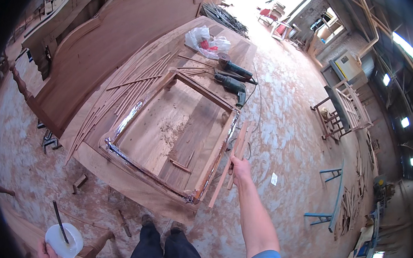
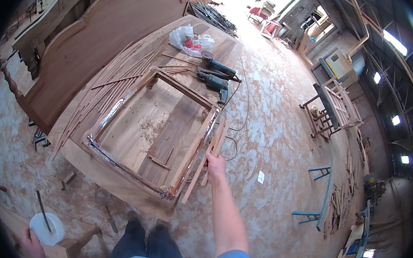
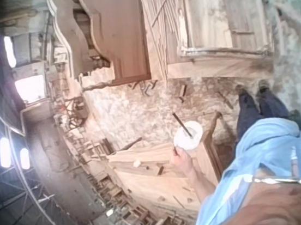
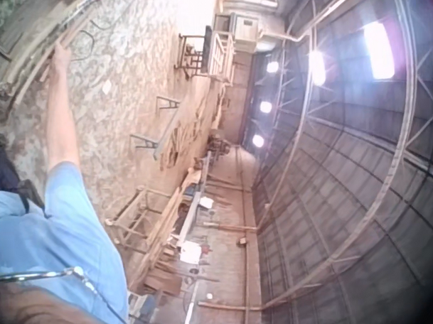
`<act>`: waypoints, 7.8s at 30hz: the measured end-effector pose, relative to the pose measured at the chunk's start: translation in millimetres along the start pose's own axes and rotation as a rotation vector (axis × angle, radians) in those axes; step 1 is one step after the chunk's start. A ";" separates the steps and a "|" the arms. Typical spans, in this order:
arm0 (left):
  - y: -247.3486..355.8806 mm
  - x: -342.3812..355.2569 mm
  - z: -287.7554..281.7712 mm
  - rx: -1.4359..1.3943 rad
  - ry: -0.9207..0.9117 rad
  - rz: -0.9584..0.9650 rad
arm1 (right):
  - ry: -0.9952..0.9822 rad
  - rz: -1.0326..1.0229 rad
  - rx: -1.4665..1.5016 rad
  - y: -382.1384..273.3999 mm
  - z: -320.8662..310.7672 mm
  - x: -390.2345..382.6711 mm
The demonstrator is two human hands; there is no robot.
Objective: The person applies a liquid substance to the joints of a wooden frame and a wooden box using a brush, and then uses a hammer to tap wooden strips into place on the box.
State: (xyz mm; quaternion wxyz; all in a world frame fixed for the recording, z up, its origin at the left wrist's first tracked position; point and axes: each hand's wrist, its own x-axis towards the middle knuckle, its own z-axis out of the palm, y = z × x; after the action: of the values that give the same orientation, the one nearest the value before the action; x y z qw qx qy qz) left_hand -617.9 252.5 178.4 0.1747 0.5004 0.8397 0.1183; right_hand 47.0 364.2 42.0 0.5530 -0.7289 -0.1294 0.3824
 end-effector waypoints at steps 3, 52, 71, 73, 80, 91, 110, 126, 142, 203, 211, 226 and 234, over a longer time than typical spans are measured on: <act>1.3 6.0 8.6 0.057 0.038 -0.026 | -0.010 0.017 0.025 -4.6 6.0 16.8; -75.6 -34.3 33.4 -0.340 0.159 0.006 | -0.272 0.041 0.201 -43.7 2.6 2.3; -111.7 -451.2 16.4 -0.082 0.584 -0.618 | -0.955 0.010 -0.041 40.2 88.6 -246.7; -149.6 -507.0 21.6 -0.266 0.621 -0.773 | -0.994 -0.046 -0.165 61.4 92.9 -300.2; -284.6 -733.9 56.1 -0.202 1.015 -0.812 | -1.306 -0.117 -0.381 164.1 66.2 -543.9; -471.2 -967.6 39.2 -0.244 1.088 -1.397 | -1.737 -0.237 -0.626 296.5 63.6 -913.8; -920.8 -995.2 -165.5 -0.077 0.978 -1.765 | -2.228 -0.292 -0.991 641.0 297.2 -1500.8; -1574.4 -763.3 -344.7 -0.111 1.212 -1.096 | -1.406 0.130 -1.599 827.9 434.2 -1494.8; -1993.5 -480.5 -648.9 -0.079 0.980 -1.110 | -1.760 0.016 -1.189 936.9 973.9 -2082.2; -3593.1 22.3 -1410.0 -0.113 1.181 -1.976 | -2.932 -0.778 -1.200 1563.8 2035.1 -4057.9; -3793.5 -51.4 -1424.3 -0.461 1.137 -1.823 | -3.154 -1.338 -1.000 1620.7 1831.8 -4387.9; -3892.6 -124.8 -1435.6 -0.399 1.238 -1.834 | -3.098 -1.942 -0.271 1807.7 1568.0 -4679.1; -3937.3 -125.3 -1453.0 -0.370 1.218 -1.708 | -3.304 -1.543 0.491 1767.9 1627.1 -4662.2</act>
State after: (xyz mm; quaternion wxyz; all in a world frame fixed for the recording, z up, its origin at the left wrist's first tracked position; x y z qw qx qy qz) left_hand -4307.1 -1748.3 53.7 -0.1764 -0.4323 0.8272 0.3125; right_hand -4649.6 -1964.1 217.5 0.0104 -0.6481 0.6898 -0.3225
